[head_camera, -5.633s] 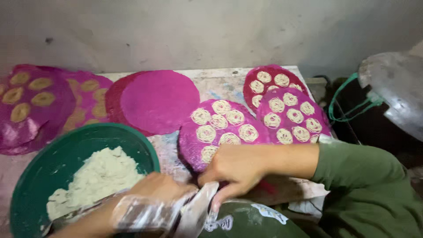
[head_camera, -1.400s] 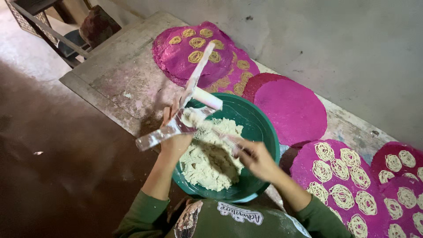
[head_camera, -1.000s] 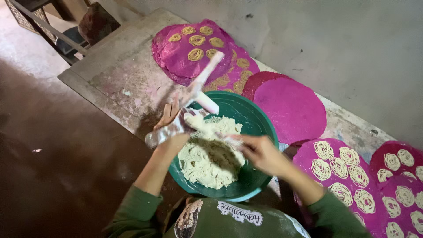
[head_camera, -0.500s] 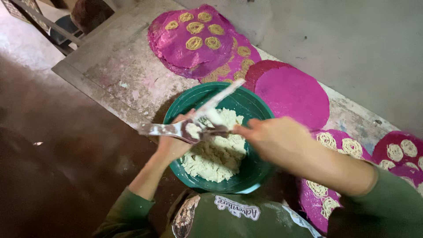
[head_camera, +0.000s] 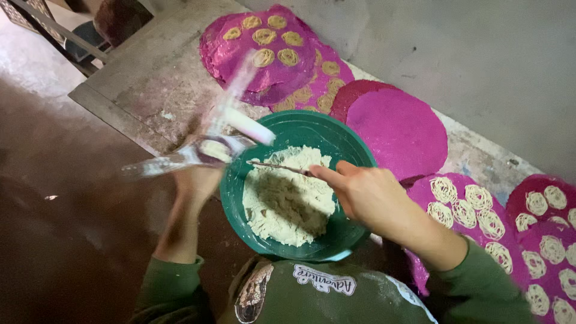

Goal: The person uses a manual dough press to extrude dough into spiral noodle shapes onto pink trays. They repeatedly scoop dough from a green bowl, load it into the press, and squeeze the handle to form noodles, then move the trays aside as they fill.

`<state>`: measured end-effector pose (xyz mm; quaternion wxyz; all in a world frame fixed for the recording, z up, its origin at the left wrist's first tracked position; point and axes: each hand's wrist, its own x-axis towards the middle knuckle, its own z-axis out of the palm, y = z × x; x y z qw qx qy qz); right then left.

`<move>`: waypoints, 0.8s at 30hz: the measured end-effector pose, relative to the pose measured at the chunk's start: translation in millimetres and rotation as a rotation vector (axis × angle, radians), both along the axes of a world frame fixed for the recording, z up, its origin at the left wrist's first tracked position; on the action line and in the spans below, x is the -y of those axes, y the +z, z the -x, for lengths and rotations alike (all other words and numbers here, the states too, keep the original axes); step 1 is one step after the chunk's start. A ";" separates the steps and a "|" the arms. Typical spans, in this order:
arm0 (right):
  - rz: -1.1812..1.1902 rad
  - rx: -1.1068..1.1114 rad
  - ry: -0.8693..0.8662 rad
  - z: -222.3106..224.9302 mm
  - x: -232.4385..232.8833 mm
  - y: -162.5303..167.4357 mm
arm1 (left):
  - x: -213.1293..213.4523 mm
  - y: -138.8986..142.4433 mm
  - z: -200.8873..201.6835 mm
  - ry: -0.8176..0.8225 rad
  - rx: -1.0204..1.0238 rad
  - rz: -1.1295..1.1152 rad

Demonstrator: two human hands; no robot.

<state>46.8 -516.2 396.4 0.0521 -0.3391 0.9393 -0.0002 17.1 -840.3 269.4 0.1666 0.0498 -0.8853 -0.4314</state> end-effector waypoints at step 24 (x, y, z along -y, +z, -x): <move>1.185 -0.429 0.439 -97.3 -90.9 -25.6 | -176.9 87.8 -115.6 -0.580 0.296 -0.072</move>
